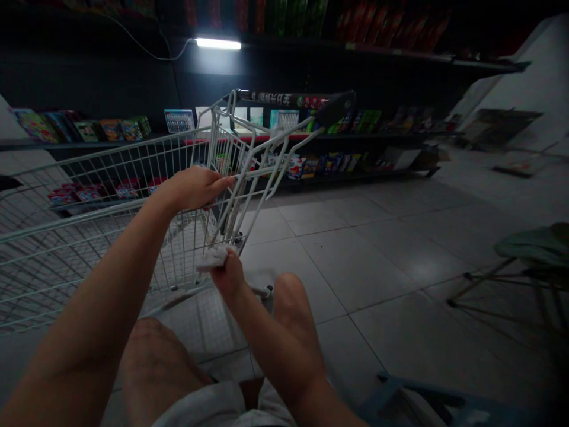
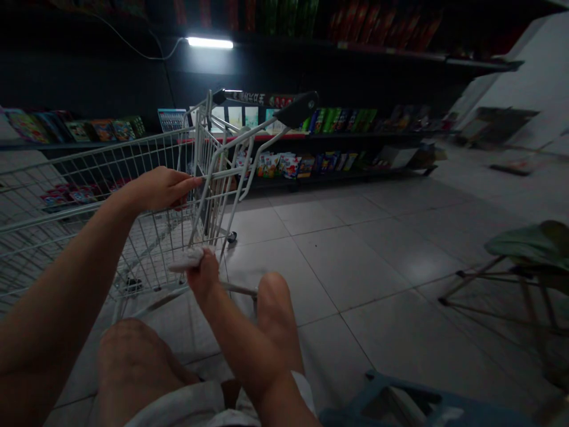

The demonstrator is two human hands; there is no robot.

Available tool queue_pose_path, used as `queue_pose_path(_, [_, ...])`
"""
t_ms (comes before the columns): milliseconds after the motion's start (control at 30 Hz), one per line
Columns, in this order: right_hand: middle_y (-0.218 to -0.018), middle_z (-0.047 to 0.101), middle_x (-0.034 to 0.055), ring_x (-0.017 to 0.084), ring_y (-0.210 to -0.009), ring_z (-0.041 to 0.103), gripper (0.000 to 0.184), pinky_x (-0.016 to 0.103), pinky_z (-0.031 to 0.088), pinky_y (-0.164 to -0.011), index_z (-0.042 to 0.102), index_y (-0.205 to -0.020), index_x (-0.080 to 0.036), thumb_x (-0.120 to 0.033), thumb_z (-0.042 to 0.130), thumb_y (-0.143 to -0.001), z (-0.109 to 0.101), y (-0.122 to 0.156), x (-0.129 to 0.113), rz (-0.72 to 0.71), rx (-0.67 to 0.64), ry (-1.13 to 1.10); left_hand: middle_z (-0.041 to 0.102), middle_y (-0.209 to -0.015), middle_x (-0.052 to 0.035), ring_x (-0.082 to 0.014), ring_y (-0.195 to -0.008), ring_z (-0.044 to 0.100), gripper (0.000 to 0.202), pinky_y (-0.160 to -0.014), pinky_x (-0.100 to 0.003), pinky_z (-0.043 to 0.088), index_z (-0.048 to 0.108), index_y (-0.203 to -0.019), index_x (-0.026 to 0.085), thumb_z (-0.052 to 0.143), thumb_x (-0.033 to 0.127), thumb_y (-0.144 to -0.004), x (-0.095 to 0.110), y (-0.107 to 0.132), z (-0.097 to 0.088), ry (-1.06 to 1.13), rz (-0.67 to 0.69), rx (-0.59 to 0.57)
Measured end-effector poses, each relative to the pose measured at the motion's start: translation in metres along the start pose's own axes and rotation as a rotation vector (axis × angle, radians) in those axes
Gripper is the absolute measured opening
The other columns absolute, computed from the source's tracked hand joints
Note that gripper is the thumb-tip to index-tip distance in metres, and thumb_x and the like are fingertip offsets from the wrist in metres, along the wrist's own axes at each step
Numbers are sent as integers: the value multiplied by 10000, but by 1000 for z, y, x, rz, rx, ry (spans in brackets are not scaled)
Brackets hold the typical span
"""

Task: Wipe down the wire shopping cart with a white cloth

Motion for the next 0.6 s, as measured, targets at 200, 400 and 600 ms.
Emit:
queue_pose_path(200, [-1087, 589, 36, 178, -1062, 582, 259, 361, 519, -924, 572, -1112, -258, -362, 536, -877, 46, 19, -143, -960, 64, 678, 656, -632, -78, -204, -604, 588, 548, -617, -322, 398, 683, -782, 176, 278, 518, -919, -3, 5, -2, -43, 48, 17])
queue_pose_path(400, [-1190, 605, 23, 206, -1143, 486, 243, 416, 422, -1034, 670, -1091, -328, -253, 476, -967, 52, -28, -182, -1510, -229, 1617, 708, -785, -70, -224, -677, 632, 451, -590, -300, 353, 693, -943, 234, 473, 604, -809, -11, 13, 2, -176, 134, 86])
queue_pose_path(600, [-1075, 674, 23, 172, -1005, 519, 176, 320, 460, -871, 702, -974, -249, -221, 532, -941, 5, -4, -158, -1346, -793, 1965, 718, -706, -25, -216, -607, 621, 656, -551, -284, 307, 582, -1199, 258, 659, 648, -678, -16, 27, 1, -106, 147, 84])
Point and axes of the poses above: each hand's wrist, its own y-axis away from the middle knuckle, its own z-axis out of the palm, x = y × z, the point moved 2 cm from there along -y, towards the middle knuckle
